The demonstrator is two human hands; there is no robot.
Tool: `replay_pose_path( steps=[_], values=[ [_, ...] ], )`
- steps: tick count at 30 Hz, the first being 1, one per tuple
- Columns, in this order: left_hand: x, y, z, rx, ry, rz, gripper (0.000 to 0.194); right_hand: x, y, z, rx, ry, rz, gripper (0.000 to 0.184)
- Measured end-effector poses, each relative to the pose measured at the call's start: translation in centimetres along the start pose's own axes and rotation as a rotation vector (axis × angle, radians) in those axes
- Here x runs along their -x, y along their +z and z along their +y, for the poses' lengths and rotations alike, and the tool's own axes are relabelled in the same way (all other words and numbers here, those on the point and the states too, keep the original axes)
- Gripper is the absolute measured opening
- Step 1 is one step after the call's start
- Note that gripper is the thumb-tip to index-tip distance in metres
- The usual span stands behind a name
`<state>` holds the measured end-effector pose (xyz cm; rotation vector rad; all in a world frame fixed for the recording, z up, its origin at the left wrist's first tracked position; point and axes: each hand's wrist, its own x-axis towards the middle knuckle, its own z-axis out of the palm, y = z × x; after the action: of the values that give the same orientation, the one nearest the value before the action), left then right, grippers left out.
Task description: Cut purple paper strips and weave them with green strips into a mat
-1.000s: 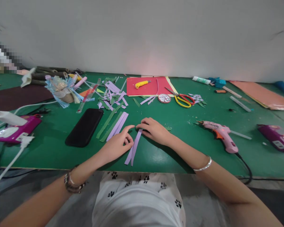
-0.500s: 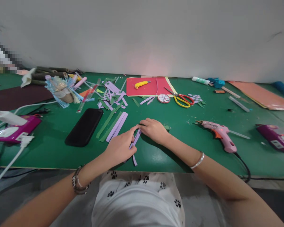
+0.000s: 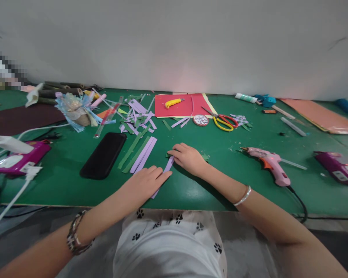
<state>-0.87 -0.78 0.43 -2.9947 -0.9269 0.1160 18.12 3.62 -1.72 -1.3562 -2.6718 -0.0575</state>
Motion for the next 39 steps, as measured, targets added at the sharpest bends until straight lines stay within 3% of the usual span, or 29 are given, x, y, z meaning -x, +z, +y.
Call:
replay_pose_path(
  steps=[4,10,14,18,21,24,28,33,39],
  values=[
    [1.0,0.2,-0.4,0.054,0.097,0.023,0.028,0.0,0.0,0.4,-0.104,-0.019,0.005,0.032],
    [1.0,0.3,-1.3,0.221,0.038,0.026,0.053,0.4,-0.9,1.8,-0.393,-0.092,-0.035,0.042],
    [-0.4,0.7,-1.7,0.260,0.105,0.032,0.055,0.5,-1.8,2.2,-0.492,-0.086,-0.084,0.040],
    [-1.8,1.1,-2.1,0.240,0.138,0.038,0.052,1.1,-2.6,2.1,-0.418,0.019,-0.150,0.042],
    [-2.3,1.5,-2.4,0.222,0.154,0.035,0.057,1.8,-2.8,1.7,-0.296,0.128,-0.154,0.032],
    [-2.3,1.9,-2.5,0.203,0.161,-0.006,0.058,2.5,-2.8,1.2,-0.226,0.215,-0.143,0.021],
    [-2.4,2.1,-2.5,0.176,0.138,-0.082,0.061,2.8,-2.9,0.5,-0.234,0.325,-0.162,0.019],
    [-2.7,2.0,-2.6,0.136,0.094,-0.123,0.066,2.5,-3.3,0.6,-0.346,0.402,-0.207,0.020],
    [-2.7,2.3,-2.7,0.123,0.070,-0.079,0.065,2.8,-3.2,1.3,-0.219,0.457,-0.220,0.021]
  ],
)
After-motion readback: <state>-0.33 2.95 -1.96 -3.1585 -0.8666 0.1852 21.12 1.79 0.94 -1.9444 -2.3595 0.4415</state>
